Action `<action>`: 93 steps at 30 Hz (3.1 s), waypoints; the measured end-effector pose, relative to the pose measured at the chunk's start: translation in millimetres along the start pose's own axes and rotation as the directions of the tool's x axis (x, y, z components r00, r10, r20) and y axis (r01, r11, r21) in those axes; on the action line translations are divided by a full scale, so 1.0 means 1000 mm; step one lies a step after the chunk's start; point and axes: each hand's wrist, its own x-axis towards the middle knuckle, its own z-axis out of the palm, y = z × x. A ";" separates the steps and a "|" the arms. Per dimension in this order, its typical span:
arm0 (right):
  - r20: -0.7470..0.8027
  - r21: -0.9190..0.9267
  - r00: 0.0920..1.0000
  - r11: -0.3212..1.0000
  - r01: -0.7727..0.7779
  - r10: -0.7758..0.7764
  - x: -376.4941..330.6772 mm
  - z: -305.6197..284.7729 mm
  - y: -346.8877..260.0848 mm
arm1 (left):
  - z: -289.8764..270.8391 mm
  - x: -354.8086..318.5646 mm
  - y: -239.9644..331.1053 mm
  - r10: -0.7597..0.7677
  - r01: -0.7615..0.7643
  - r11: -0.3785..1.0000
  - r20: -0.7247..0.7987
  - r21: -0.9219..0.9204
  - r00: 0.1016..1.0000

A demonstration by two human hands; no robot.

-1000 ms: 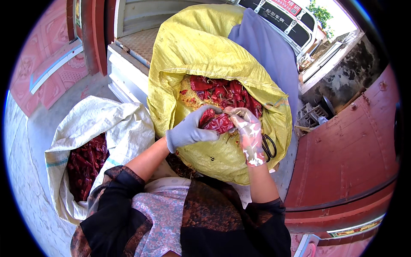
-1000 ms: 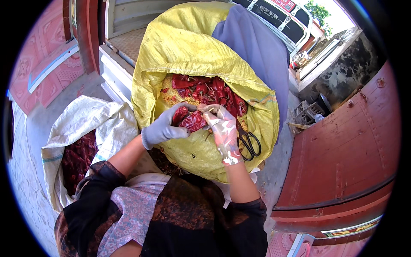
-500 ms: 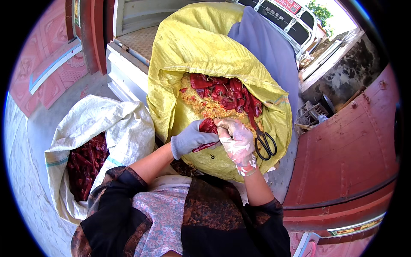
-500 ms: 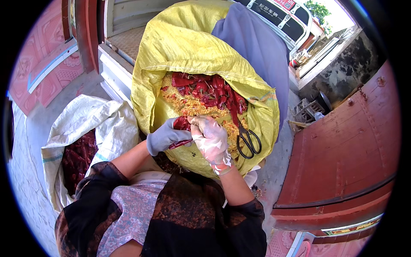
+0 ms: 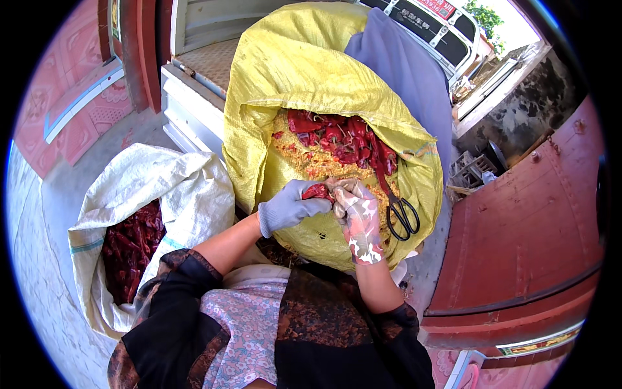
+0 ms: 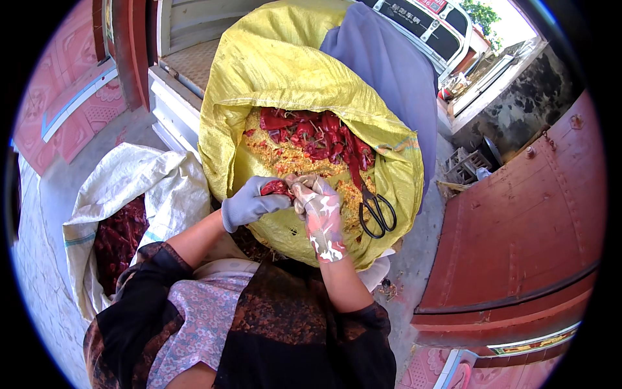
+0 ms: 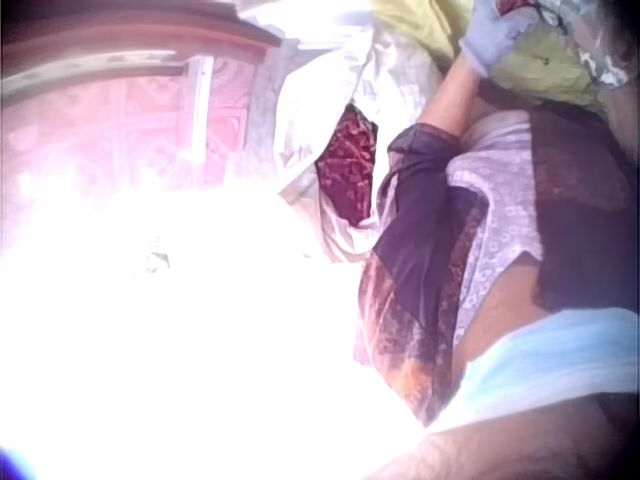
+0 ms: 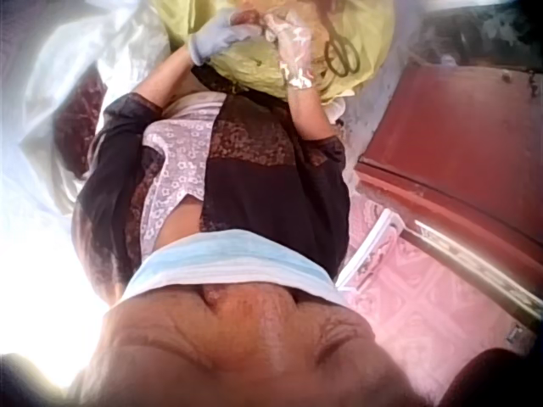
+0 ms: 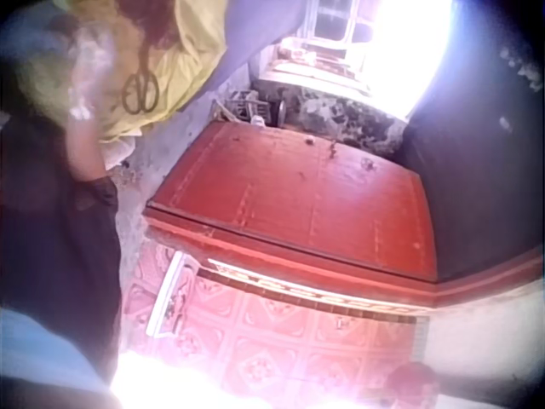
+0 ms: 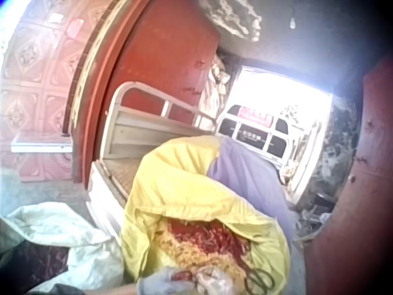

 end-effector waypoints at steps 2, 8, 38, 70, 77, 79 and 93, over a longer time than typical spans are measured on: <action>0.010 0.119 0.998 0.991 -0.055 0.054 -0.002 -0.001 0.003 | 0.000 -0.003 -0.002 0.010 -0.010 1.000 -0.018 0.002 1.000; 0.097 0.439 0.988 0.886 -0.150 0.120 0.013 -0.020 0.012 | 0.000 0.000 -0.013 0.079 -0.081 0.996 -0.082 -0.029 0.994; 0.638 -0.765 0.744 -0.280 0.580 -0.200 0.055 -0.025 -0.052 | -0.014 0.011 0.005 -0.010 0.001 0.999 -0.209 -0.044 0.978; 0.374 -0.657 0.865 0.562 0.502 -0.335 0.008 -0.030 -0.019 | -0.005 0.009 -0.009 -0.049 0.067 0.877 0.049 -0.476 0.998; 0.407 -0.620 0.760 0.458 0.637 -0.507 0.009 -0.012 -0.009 | -0.002 0.005 0.007 -0.070 0.079 0.963 0.046 -0.258 0.997; 0.435 -0.590 0.696 0.403 0.700 -0.571 0.011 -0.011 -0.006 | -0.001 0.004 0.009 -0.076 0.083 0.974 0.042 -0.210 0.996; 0.096 0.319 0.982 0.930 -0.182 0.159 0.003 -0.017 0.013 | 0.001 0.010 -0.021 0.195 -0.140 0.914 0.109 -0.381 0.975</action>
